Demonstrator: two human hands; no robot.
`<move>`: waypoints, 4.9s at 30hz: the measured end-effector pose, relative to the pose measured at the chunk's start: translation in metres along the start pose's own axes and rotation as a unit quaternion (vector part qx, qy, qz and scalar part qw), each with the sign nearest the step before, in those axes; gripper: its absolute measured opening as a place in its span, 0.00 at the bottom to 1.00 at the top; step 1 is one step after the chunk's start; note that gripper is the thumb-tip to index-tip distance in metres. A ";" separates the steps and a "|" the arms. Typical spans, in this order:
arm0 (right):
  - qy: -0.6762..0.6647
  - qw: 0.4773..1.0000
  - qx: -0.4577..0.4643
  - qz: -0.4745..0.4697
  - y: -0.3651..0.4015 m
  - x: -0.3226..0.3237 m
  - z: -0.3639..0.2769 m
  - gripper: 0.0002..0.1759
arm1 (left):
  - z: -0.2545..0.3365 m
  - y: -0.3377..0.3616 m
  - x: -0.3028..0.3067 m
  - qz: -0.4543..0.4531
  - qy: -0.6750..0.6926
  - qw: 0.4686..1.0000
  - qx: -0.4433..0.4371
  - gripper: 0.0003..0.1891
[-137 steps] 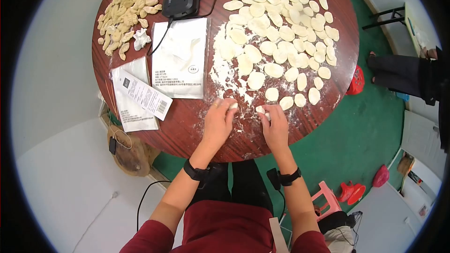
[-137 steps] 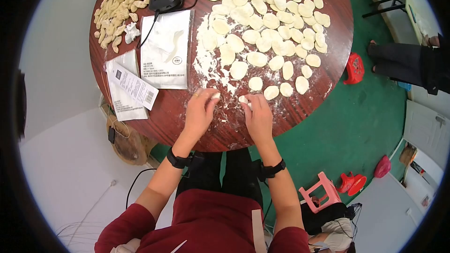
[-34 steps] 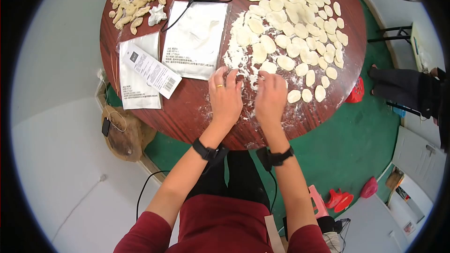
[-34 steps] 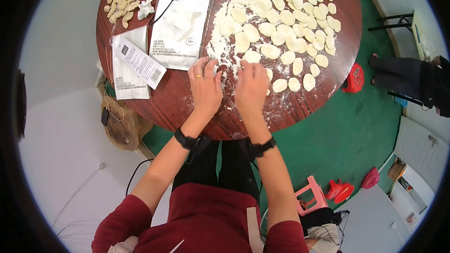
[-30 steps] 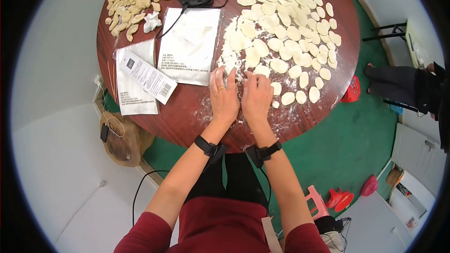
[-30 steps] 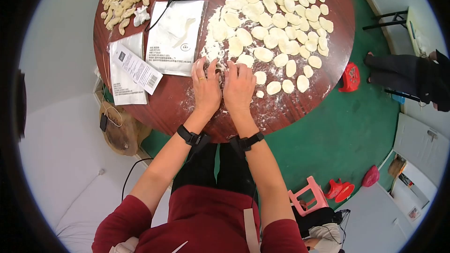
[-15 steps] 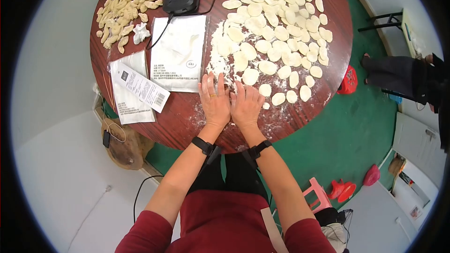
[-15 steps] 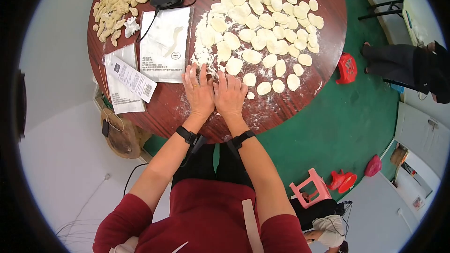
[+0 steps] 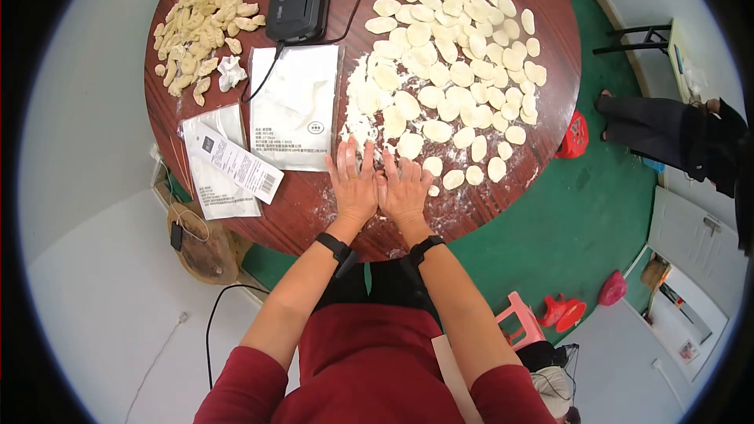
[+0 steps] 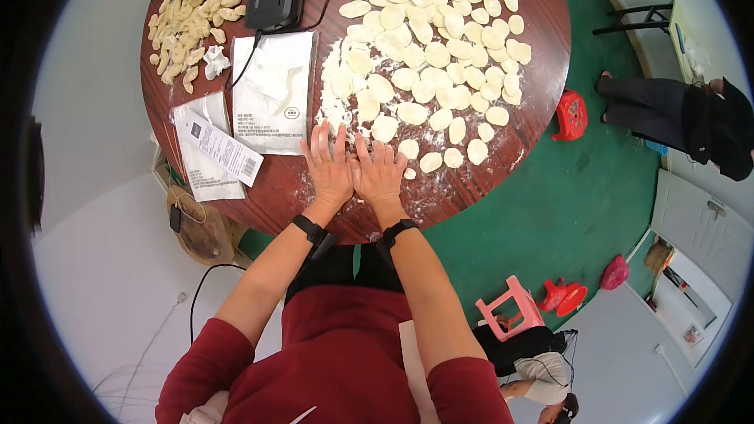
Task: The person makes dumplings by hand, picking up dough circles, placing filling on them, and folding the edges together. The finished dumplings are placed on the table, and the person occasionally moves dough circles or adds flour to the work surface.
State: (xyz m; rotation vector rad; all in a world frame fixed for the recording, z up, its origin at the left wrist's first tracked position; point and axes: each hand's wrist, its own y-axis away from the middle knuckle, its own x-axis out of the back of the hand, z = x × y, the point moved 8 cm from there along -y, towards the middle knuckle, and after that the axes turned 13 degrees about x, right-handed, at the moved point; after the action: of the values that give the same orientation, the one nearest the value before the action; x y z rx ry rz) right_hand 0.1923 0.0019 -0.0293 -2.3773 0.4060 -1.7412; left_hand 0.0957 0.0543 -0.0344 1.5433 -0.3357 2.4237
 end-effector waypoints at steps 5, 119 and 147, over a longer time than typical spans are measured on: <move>0.004 0.999 -0.014 -0.032 -0.002 0.001 0.003 0.33 | 0.001 -0.001 -0.001 0.009 0.014 1.000 -0.020 0.37; -0.109 0.987 -0.119 0.027 -0.002 0.061 0.035 0.07 | -0.056 0.042 0.044 -0.036 0.361 0.906 0.220 0.16; 0.019 0.999 0.031 -0.015 0.006 -0.009 -0.031 0.33 | -0.069 0.028 0.037 -0.122 0.360 0.896 0.232 0.17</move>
State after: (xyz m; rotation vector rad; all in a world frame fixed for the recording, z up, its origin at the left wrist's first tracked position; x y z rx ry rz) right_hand 0.1593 -0.0001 -0.0297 -2.3230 0.3173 -1.7866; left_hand 0.0132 0.0532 -0.0312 0.6329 0.5770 2.7477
